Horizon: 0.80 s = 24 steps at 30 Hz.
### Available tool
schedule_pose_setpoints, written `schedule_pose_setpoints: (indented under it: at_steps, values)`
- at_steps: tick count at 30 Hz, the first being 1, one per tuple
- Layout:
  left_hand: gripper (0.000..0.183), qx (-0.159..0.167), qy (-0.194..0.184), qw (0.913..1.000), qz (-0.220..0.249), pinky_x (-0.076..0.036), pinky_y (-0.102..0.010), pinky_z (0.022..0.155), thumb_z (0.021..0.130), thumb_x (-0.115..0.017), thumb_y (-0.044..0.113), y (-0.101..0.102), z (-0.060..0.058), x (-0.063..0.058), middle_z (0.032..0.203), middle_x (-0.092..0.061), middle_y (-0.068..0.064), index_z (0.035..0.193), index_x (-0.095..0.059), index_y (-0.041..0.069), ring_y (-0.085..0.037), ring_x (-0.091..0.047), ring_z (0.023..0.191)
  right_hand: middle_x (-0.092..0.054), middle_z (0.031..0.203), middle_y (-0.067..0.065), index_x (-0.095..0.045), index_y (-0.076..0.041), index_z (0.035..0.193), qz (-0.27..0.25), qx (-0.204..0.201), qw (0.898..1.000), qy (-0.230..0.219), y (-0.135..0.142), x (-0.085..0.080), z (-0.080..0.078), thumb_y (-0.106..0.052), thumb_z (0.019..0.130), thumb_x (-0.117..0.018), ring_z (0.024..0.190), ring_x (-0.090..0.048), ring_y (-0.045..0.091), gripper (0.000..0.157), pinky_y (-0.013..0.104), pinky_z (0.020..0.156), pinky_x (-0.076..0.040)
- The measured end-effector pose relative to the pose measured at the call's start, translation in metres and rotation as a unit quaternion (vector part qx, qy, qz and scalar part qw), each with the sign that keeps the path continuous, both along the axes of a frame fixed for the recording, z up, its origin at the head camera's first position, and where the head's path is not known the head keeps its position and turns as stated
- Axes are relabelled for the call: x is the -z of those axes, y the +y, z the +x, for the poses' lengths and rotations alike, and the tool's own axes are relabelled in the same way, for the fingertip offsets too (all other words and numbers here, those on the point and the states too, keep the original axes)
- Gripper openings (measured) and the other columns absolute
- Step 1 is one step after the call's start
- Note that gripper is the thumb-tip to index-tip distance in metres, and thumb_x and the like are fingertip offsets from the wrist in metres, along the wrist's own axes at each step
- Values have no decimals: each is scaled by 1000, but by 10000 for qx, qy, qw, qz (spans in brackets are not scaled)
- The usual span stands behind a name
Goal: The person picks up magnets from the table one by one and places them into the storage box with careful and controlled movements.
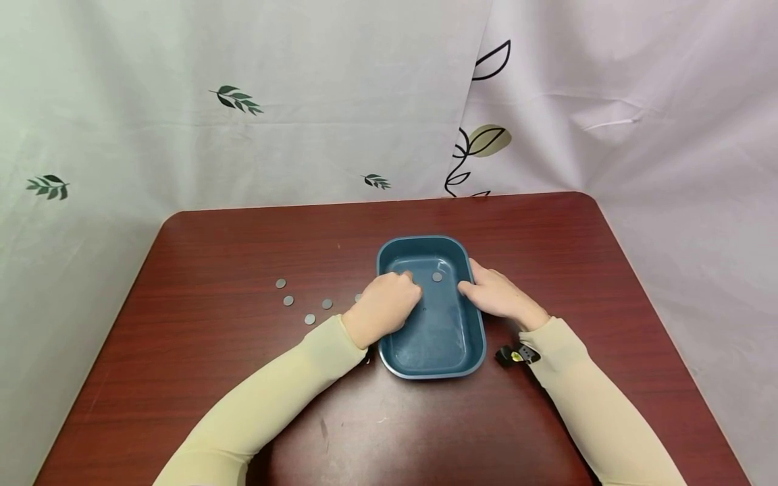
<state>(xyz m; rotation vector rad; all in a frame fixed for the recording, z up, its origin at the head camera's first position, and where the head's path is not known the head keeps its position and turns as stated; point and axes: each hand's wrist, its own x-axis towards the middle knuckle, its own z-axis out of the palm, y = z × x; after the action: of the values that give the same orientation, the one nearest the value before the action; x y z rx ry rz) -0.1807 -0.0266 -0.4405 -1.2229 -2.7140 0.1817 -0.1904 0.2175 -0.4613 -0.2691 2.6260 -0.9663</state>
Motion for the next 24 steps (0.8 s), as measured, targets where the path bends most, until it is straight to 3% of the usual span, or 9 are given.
schedule_pose_setpoints:
  at_steps: [8, 24]
  values:
    - [10, -63, -63, 10000, -31, -59, -35, 56, 87, -71, 5, 1, 0, 0, 81, -66, -8, 81, -74, 13, -26, -68, 65, -71, 122, 12, -34, -10, 157, 5, 3, 10000, 19, 0, -2, 1, -26, 100, -47, 97, -69, 20, 61, 41, 92, -48]
    - [11, -29, 196, 9998, -40, -57, -33, 53, 89, -69, 7, 2, -1, 4, 79, -64, -7, 81, -73, 13, -24, -65, 61, -68, 128, 15, -32, -8, 158, 6, -16, 10000, 21, 0, -2, 1, -25, 101, -47, 101, -68, 22, 62, 43, 93, -49]
